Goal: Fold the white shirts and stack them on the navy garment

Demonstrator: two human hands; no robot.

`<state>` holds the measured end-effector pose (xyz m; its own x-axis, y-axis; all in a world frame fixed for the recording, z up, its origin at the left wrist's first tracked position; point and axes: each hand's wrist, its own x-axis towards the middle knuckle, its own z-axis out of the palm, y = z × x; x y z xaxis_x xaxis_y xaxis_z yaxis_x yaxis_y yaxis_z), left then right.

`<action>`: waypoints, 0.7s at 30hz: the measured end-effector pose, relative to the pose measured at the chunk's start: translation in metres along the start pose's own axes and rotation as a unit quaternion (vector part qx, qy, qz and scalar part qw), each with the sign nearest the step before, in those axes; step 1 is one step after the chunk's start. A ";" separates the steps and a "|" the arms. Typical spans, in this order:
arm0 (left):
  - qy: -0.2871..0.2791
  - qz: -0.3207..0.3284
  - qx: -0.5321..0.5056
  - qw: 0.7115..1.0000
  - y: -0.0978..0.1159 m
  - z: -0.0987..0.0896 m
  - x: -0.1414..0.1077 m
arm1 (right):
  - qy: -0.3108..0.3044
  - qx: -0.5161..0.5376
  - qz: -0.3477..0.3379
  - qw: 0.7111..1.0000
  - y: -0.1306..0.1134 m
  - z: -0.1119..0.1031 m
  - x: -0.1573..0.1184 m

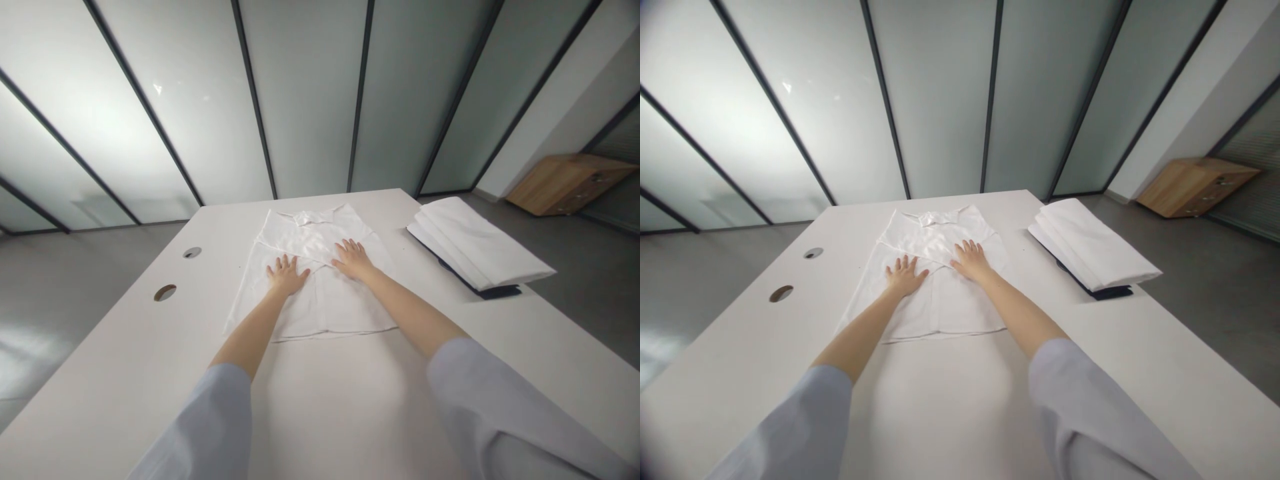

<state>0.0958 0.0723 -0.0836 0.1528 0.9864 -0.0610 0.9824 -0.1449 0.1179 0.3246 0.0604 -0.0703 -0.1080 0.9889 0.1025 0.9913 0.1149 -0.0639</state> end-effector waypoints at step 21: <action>0.123 0.123 -0.041 0.984 -0.031 -0.010 -0.058 | 0.076 0.033 -0.037 0.996 0.024 0.013 -0.080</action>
<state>0.0553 0.0208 -0.0738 0.3440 0.9130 0.2190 0.9058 -0.3842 0.1787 0.3563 -0.0150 -0.0930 -0.1638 0.9523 0.2576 0.9734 0.1984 -0.1143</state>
